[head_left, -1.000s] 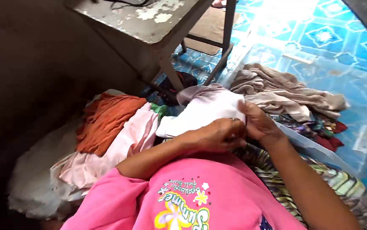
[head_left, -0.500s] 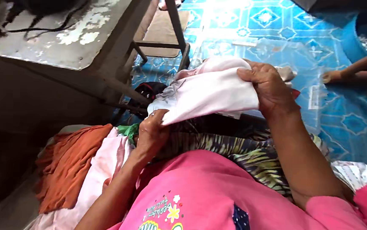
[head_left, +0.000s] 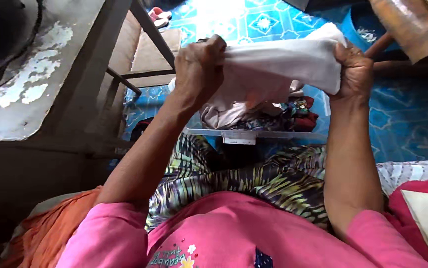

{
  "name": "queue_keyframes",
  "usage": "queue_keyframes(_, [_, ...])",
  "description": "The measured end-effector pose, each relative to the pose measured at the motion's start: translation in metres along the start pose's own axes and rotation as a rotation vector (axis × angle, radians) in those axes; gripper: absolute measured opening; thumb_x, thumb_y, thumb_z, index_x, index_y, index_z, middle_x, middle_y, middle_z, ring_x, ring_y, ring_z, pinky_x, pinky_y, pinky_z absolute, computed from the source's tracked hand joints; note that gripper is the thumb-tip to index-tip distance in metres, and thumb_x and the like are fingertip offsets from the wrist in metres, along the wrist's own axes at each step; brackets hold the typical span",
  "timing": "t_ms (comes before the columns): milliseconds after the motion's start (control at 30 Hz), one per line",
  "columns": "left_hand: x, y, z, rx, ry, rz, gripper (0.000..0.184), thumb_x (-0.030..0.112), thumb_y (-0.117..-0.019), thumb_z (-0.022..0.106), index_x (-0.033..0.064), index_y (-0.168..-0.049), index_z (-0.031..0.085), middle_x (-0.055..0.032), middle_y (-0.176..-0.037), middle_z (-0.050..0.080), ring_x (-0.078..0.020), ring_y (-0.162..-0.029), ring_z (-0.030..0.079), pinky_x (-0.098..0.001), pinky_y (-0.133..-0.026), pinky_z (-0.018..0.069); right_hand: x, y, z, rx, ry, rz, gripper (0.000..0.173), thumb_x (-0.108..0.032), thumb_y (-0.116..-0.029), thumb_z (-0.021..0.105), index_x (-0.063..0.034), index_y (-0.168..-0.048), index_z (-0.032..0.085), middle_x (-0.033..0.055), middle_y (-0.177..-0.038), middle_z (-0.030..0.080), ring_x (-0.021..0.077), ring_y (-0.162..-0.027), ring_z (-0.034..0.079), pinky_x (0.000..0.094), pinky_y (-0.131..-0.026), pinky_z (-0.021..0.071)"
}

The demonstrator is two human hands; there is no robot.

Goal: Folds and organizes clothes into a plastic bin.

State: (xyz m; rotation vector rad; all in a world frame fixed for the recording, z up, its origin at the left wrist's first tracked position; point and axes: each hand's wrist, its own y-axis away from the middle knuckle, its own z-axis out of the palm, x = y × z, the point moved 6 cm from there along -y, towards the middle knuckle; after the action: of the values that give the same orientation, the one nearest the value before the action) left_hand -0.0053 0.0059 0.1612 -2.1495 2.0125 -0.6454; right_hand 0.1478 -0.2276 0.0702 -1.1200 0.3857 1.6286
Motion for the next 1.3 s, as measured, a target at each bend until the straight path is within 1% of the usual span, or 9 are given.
queue_keyframes(133, [0.021,0.013,0.060,-0.142,0.019,0.012,0.022,0.003,-0.0943,0.057,-0.0047,-0.111,0.069,-0.0285,-0.099,0.069,-0.0495,-0.089,0.069,-0.0656,-0.073,0.0517,0.019,0.012,-0.051,0.157,0.134,0.117,0.031,0.004,-0.0981,0.040,-0.0121,-0.113,0.062,-0.0054,-0.097,0.073,0.0064,-0.090,0.071,0.0284,-0.084,0.0601])
queue_keyframes(267, [-0.012,0.005,0.104,-0.350,0.157,-0.083,0.023,0.005,-0.0943,0.060,-0.0036,-0.114,0.070,-0.0296,-0.103,0.070,-0.0503,-0.103,0.067,-0.0694,-0.088,0.0488,0.026,0.012,-0.053,0.256,0.178,0.279,0.025,0.004,-0.0990,0.043,-0.0077,-0.107,0.064,-0.0014,-0.089,0.072,0.0081,-0.080,0.070,0.0291,-0.076,0.0607])
queue_keyframes(600, [0.026,-0.023,-0.002,0.074,-0.035,0.017,0.028,0.008,-0.0940,0.057,-0.0015,-0.118,0.069,-0.0276,-0.103,0.072,-0.0474,-0.098,0.069,-0.0653,-0.082,0.0495,-0.012,-0.020,-0.022,-0.089,0.009,-0.185,0.037,0.002,-0.1010,0.042,-0.0082,-0.134,0.055,-0.0032,-0.113,0.070,0.0107,-0.104,0.068,0.0336,-0.096,0.0576])
queue_keyframes(733, [0.030,0.020,0.089,-0.486,0.039,0.026,0.022,0.016,-0.0953,0.067,-0.0002,-0.110,0.069,-0.0259,-0.100,0.069,-0.0481,-0.095,0.068,-0.0686,-0.077,0.0511,0.010,0.007,-0.076,-0.058,0.547,0.141,0.055,0.004,-0.0926,0.053,-0.0067,-0.146,0.047,0.0000,-0.118,0.067,0.0059,-0.096,0.067,0.0272,-0.087,0.0583])
queue_keyframes(833, [0.021,0.041,0.166,-0.960,0.100,0.014,0.062,0.040,-0.0934,0.075,0.0036,-0.140,0.059,-0.0288,-0.129,0.061,-0.0472,-0.119,0.060,-0.0664,-0.097,0.0463,0.047,0.036,-0.117,0.020,1.075,0.746,0.066,0.002,-0.0962,0.060,-0.0085,-0.158,0.036,0.0324,-0.123,0.061,0.0383,-0.088,0.065,0.0538,-0.077,0.0541])
queue_keyframes(900, [0.014,0.031,0.182,-0.939,0.169,-0.047,0.081,0.042,-0.0885,0.080,0.0063,-0.153,0.046,-0.0354,-0.148,0.044,-0.0532,-0.131,0.050,-0.0687,-0.103,0.0425,0.063,0.043,-0.126,-0.037,1.202,0.915,0.060,-0.010,-0.1024,0.060,-0.0074,-0.158,0.036,0.0369,-0.130,0.056,0.0467,-0.095,0.062,0.0602,-0.080,0.0502])
queue_keyframes(1033, [0.010,0.012,0.215,-0.933,0.196,-0.092,0.080,0.045,-0.0932,0.074,0.0168,-0.159,0.038,-0.0347,-0.162,0.023,-0.0585,-0.139,0.038,-0.0734,-0.107,0.0355,0.067,0.019,-0.106,-0.225,1.339,0.633,0.050,-0.013,-0.1007,0.064,0.0042,-0.146,0.052,0.0387,-0.135,0.055,0.0563,-0.126,0.052,0.0708,-0.106,0.0366])
queue_keyframes(1200, [-0.003,0.040,0.273,-1.148,0.174,-0.058,0.086,0.033,-0.0881,0.081,0.0136,-0.160,0.038,-0.0343,-0.162,0.024,-0.0577,-0.142,0.034,-0.0789,-0.108,0.0276,0.141,0.036,-0.089,-0.590,1.301,0.687,0.058,-0.019,-0.0966,0.072,0.0023,-0.146,0.052,0.0339,-0.142,0.053,0.0514,-0.135,0.049,0.0684,-0.113,0.0328])
queue_keyframes(1300, [-0.003,0.037,0.254,-1.075,0.287,0.012,0.065,0.026,-0.0968,0.072,0.0019,-0.152,0.046,-0.0320,-0.152,0.044,-0.0481,-0.140,0.044,-0.0640,-0.114,0.0340,0.154,0.042,-0.102,-0.638,1.257,0.811,0.058,-0.018,-0.1005,0.066,-0.0026,-0.152,0.046,0.0322,-0.143,0.053,0.0480,-0.128,0.053,0.0672,-0.104,0.0406])
